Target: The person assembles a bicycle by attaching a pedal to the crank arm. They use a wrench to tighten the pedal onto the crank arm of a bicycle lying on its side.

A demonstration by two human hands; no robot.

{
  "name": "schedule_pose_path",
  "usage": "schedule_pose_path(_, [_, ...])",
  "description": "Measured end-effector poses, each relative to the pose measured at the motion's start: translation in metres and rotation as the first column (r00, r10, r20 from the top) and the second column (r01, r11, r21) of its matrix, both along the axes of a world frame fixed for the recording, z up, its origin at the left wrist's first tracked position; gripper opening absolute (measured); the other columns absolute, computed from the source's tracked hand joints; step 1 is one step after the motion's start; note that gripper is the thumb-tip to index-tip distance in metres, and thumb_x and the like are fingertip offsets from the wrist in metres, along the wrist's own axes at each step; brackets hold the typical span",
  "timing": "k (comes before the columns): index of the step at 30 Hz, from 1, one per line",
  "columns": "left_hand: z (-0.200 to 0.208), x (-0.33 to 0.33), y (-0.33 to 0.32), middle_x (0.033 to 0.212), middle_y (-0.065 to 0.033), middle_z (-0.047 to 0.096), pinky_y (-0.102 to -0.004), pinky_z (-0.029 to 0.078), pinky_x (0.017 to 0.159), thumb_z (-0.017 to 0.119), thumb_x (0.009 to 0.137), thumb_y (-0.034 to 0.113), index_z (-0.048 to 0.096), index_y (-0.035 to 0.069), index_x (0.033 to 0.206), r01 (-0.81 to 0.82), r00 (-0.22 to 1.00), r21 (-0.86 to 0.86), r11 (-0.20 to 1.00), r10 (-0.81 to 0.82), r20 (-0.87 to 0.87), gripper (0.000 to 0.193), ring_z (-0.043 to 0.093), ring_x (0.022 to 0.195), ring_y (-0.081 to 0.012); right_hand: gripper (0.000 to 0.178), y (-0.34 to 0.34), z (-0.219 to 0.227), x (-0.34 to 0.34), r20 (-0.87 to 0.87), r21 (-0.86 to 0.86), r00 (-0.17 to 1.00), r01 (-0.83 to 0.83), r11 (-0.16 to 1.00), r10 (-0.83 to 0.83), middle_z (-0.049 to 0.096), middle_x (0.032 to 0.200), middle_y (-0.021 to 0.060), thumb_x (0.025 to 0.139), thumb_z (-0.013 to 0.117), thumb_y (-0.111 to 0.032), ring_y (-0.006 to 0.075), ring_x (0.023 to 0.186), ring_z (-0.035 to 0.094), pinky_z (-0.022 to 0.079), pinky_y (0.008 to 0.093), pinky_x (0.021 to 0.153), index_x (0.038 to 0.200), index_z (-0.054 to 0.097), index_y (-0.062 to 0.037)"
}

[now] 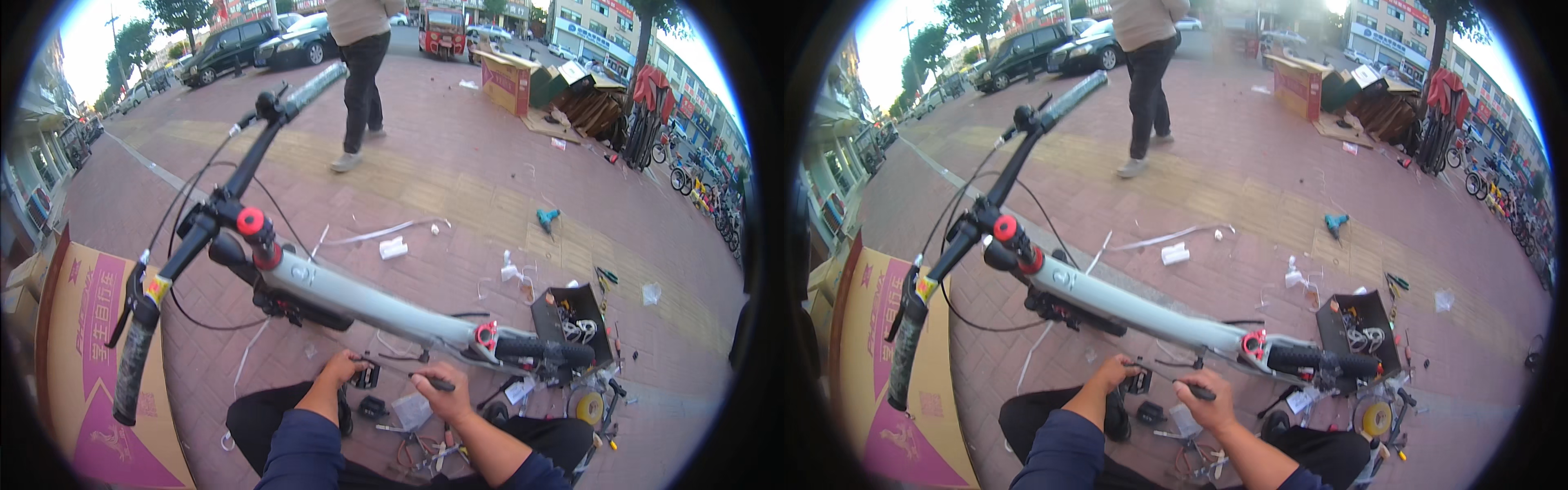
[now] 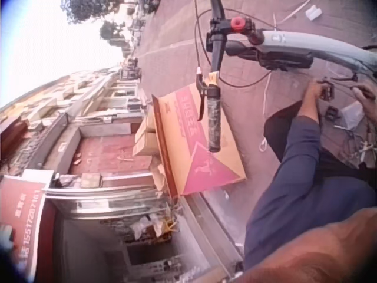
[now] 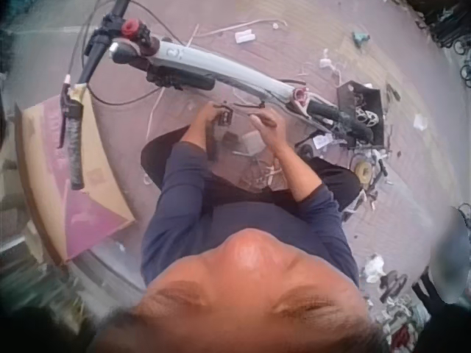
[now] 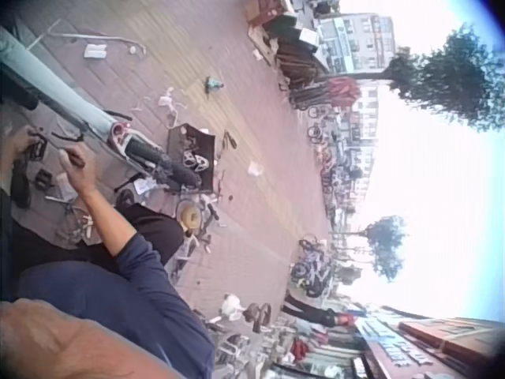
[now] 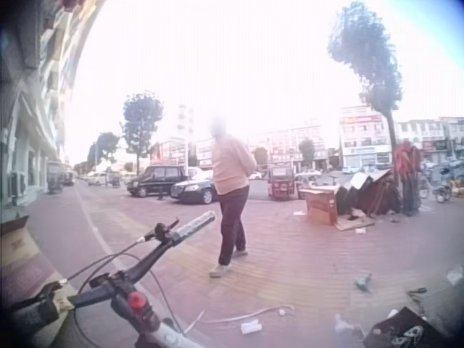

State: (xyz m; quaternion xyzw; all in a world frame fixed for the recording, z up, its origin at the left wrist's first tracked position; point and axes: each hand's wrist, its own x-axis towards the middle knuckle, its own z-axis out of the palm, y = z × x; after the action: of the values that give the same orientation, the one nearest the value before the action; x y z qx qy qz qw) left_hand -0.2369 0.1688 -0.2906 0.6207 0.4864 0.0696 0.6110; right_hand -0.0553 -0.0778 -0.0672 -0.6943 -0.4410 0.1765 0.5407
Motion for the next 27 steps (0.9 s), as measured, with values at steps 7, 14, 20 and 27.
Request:
schedule_pose_path(7, [0.002, 0.051, -0.115, 0.090, -0.0066, 0.072, -0.0336, 0.053, 0.073, 0.083, 0.082, 0.007, 0.068, 0.004, 0.098, -0.009, 1.000, -0.268, 0.963, 0.010, 0.003, 0.022, 0.066, 0.081, -0.0164, 0.018, -0.078, 0.003, -0.004, 0.023, -0.143, 0.999, -0.019, 0.990, 0.022, 0.074, 0.099, 0.0137, 0.084, 0.080, -0.012, 0.0251, 0.091, 0.072, 0.056, 0.0343, 0.082, 0.098, 0.076, -0.0006])
schedule_pose_path(14, [-0.046, 0.063, -0.114, 0.087, -0.0068, 0.071, -0.0345, 0.053, 0.065, 0.083, 0.082, 0.007, 0.067, 0.006, 0.100, -0.203, 0.979, -0.235, 0.951, 0.194, -0.062, 0.024, 0.066, 0.076, -0.0176, 0.020, -0.072, -0.047, -0.006, -0.111, -0.188, 0.993, 0.028, 0.982, -0.050, 0.075, 0.103, 0.0136, 0.085, 0.080, -0.012, 0.0246, 0.100, 0.070, 0.053, 0.0350, 0.091, 0.101, 0.077, 0.0002])
schedule_pose_path(20, [-0.084, 0.052, -0.066, 0.087, -0.0073, 0.071, -0.0350, 0.051, 0.066, 0.089, 0.078, 0.012, 0.067, 0.002, 0.100, -0.181, 0.974, 0.001, 0.984, 0.179, -0.138, 0.033, 0.063, 0.076, -0.0152, 0.022, -0.023, -0.082, -0.006, -0.216, -0.191, 0.976, -0.015, 0.982, -0.027, 0.073, 0.110, 0.0136, 0.088, 0.078, -0.012, 0.0231, 0.104, 0.068, 0.051, 0.0340, 0.094, 0.106, 0.076, 0.0002])
schedule_pose_path(27, [-0.062, 0.057, -0.036, 0.089, -0.0080, 0.072, -0.0337, 0.052, 0.065, 0.090, 0.076, 0.013, 0.068, 0.001, 0.103, -0.089, 0.989, -0.059, 0.994, 0.082, -0.124, 0.037, 0.065, 0.076, -0.0153, 0.020, -0.001, -0.092, -0.003, -0.196, -0.182, 0.978, 0.030, 0.983, -0.066, 0.074, 0.107, 0.0143, 0.085, 0.080, -0.009, 0.0258, 0.100, 0.070, 0.052, 0.0354, 0.093, 0.102, 0.075, -0.0008])
